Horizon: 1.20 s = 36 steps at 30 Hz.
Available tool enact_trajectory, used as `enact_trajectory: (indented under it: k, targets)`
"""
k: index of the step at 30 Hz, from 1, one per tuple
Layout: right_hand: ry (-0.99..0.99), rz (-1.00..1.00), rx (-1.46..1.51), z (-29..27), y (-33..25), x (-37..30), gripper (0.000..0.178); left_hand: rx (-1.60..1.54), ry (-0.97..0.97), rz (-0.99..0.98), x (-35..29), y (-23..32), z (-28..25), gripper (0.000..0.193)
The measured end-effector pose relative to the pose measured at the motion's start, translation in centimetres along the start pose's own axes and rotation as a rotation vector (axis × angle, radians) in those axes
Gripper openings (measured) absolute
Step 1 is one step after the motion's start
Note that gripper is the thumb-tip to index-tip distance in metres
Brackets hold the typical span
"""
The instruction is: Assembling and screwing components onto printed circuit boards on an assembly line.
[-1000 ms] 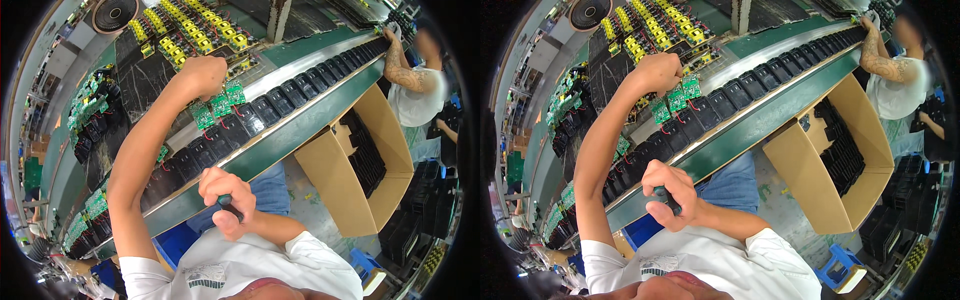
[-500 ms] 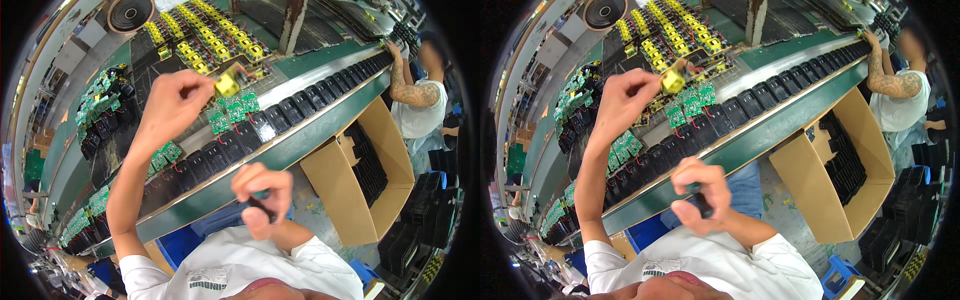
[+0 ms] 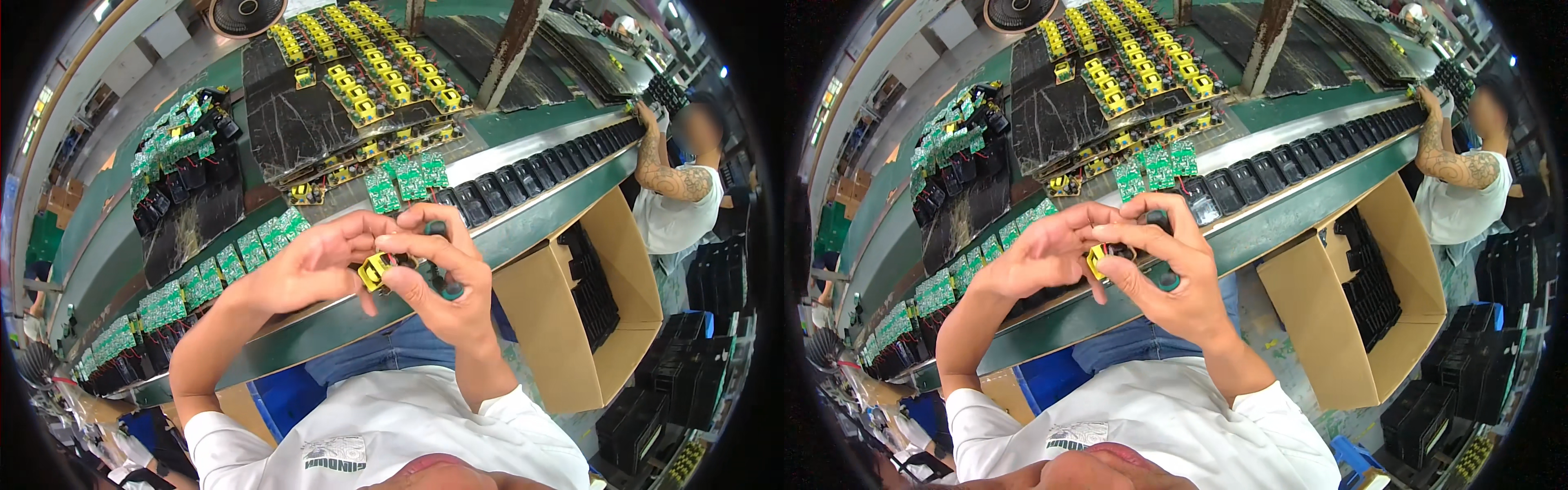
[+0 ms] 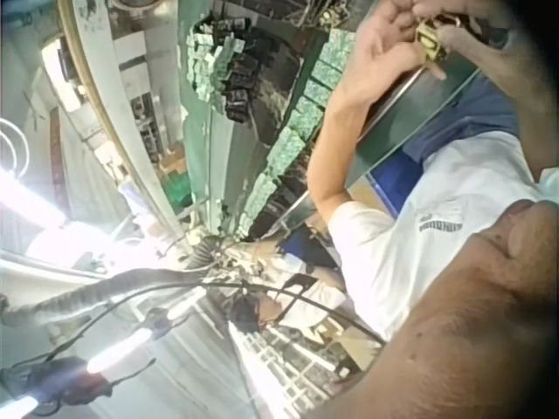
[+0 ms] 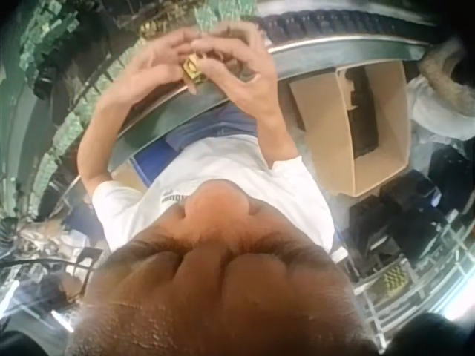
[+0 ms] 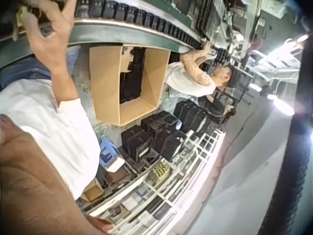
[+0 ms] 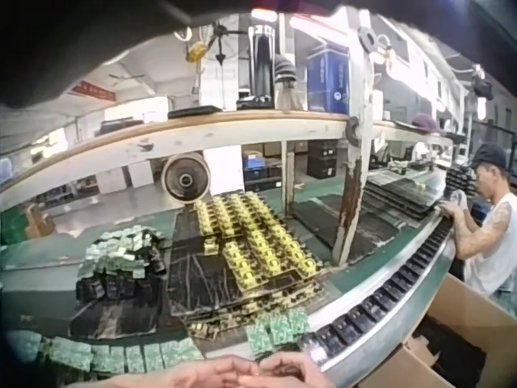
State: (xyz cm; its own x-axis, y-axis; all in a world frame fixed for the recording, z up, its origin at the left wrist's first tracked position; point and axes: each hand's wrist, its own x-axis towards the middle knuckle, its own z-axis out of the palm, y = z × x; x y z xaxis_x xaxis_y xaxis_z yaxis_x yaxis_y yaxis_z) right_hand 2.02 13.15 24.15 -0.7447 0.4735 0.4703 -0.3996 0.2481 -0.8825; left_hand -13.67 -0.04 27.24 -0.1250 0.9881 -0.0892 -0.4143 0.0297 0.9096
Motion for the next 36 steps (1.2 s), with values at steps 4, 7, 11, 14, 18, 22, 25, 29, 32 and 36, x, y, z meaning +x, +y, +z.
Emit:
enact_trajectory:
  k: [4,7,11,14,18,22,25,29,32,36]
  targets:
    - [-0.037,0.051,0.013,0.2,-0.4,0.7,0.038,0.373,0.054,-0.019,-1.5,2.3,2.0,0.049]
    - [-0.034,0.132,0.043,-0.3,-1.0,0.7,0.036,0.714,0.087,-0.062,-2.2,2.3,3.1,0.052]
    - [-0.142,0.010,0.044,0.0,-0.2,0.7,0.027,0.678,0.283,0.138,-2.5,0.2,3.2,0.043]
    - [-0.191,0.017,0.071,-0.2,-0.2,0.7,0.024,0.843,0.247,0.064,-2.6,1.1,3.5,0.040]
    - [-0.198,0.014,0.113,-0.3,0.0,0.5,0.017,1.006,0.184,-0.012,-2.5,1.7,3.3,0.036]
    - [-0.075,-0.040,0.130,-0.3,0.4,0.4,0.008,0.991,0.097,-0.014,-1.9,1.7,2.3,0.031]
    - [-0.193,0.154,0.305,0.1,0.4,0.7,0.001,0.985,0.112,-0.045,-2.8,2.3,1.9,0.024]
    - [-0.207,0.324,0.424,0.2,1.3,0.8,0.009,0.892,0.417,0.048,-2.3,1.8,3.8,0.015]
    - [-0.088,0.464,0.789,2.0,0.9,0.9,0.026,0.833,0.362,0.439,-2.6,0.9,3.2,0.014]
    - [-0.183,0.308,0.475,2.3,1.3,2.1,0.028,0.818,0.436,0.447,-4.2,0.9,1.8,0.012]
